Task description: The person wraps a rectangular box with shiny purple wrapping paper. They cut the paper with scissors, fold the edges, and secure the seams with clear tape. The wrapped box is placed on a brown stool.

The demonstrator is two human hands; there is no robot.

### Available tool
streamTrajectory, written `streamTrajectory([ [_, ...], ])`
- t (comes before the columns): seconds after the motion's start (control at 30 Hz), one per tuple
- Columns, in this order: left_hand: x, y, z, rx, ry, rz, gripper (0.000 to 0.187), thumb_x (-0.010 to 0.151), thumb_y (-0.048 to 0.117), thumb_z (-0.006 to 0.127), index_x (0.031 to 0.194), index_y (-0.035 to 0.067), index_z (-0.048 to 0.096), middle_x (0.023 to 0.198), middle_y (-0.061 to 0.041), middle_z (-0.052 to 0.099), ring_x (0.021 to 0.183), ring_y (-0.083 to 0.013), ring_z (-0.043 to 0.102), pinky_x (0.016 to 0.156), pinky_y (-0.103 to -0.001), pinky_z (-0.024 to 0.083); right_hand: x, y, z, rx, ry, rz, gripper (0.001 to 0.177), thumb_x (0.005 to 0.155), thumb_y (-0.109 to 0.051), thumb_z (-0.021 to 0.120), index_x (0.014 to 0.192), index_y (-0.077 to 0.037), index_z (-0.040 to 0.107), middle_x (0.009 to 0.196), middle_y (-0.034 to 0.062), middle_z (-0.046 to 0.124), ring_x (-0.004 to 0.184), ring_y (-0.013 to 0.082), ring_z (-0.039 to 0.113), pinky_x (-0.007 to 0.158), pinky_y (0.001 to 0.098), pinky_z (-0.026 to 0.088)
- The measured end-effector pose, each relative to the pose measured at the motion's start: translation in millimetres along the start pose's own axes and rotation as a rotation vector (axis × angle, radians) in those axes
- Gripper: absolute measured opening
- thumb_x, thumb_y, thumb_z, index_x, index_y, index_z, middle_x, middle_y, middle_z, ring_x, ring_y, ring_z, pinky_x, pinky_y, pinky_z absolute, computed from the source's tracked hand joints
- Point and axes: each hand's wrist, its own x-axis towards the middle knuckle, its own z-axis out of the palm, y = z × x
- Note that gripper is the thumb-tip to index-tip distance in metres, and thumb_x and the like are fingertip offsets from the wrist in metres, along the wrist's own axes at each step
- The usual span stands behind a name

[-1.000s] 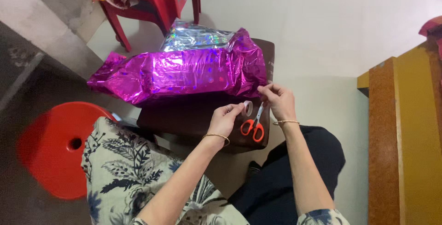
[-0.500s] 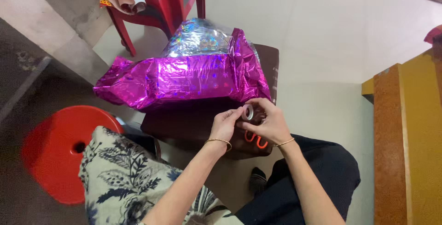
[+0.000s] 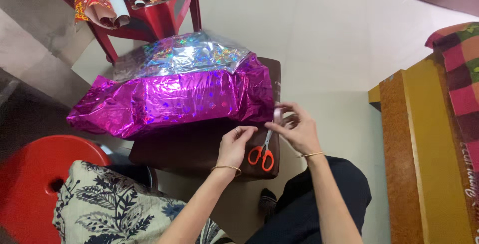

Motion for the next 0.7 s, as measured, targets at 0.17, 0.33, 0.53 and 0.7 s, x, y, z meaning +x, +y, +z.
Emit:
streamTrajectory([
  [0.17, -24, 29, 1, 0.309, -0.014, 0.144, 0.02, 0.09, 0.018, 0.067, 0.105, 0.007, 0.076, 0.095, -0.002, 0.075, 0.086, -0.0121, 0.071, 0.078, -0.03, 0.056, 36, 31, -13, -0.122, 0.118, 0.072, 0.061, 0.068, -0.03, 0.094, 0.122, -0.009, 0.072, 0.104, 0.0033, 0.075, 0.071, 0.0079, 0.067, 0.066, 0.0257, 0.058],
  [0.33, -25, 60, 6, 0.555, 0.007, 0.521, 0.021, 0.089, 0.014, 0.068, 0.108, 0.006, 0.074, 0.104, -0.011, 0.072, 0.099, -0.0253, 0.068, 0.091, -0.036, 0.053, 88, 66, 3, -0.209, 0.108, -0.03, 0.058, 0.068, -0.03, 0.092, 0.12, -0.012, 0.075, 0.1, 0.0084, 0.078, 0.074, 0.012, 0.071, 0.07, 0.0284, 0.059],
  [0.53, -9, 67, 18, 0.813, -0.014, 0.806, 0.035, 0.089, 0.013, 0.068, 0.123, 0.003, 0.069, 0.13, -0.015, 0.065, 0.125, -0.0336, 0.055, 0.107, -0.045, 0.044, 133, 88, 26, -0.28, 0.128, -0.07, 0.051, 0.066, -0.023, 0.089, 0.115, -0.015, 0.077, 0.1, 0.0108, 0.074, 0.075, 0.0184, 0.072, 0.074, 0.033, 0.06],
  [0.7, 24, 63, 43, 1.296, 0.025, 0.972, 0.049, 0.09, 0.028, 0.065, 0.129, -0.002, 0.063, 0.143, -0.021, 0.057, 0.142, -0.0349, 0.043, 0.118, -0.051, 0.031, 155, 99, 37, -0.284, 0.146, -0.073, 0.044, 0.072, -0.027, 0.088, 0.113, -0.015, 0.079, 0.101, 0.0099, 0.078, 0.085, 0.02, 0.075, 0.08, 0.034, 0.06],
])
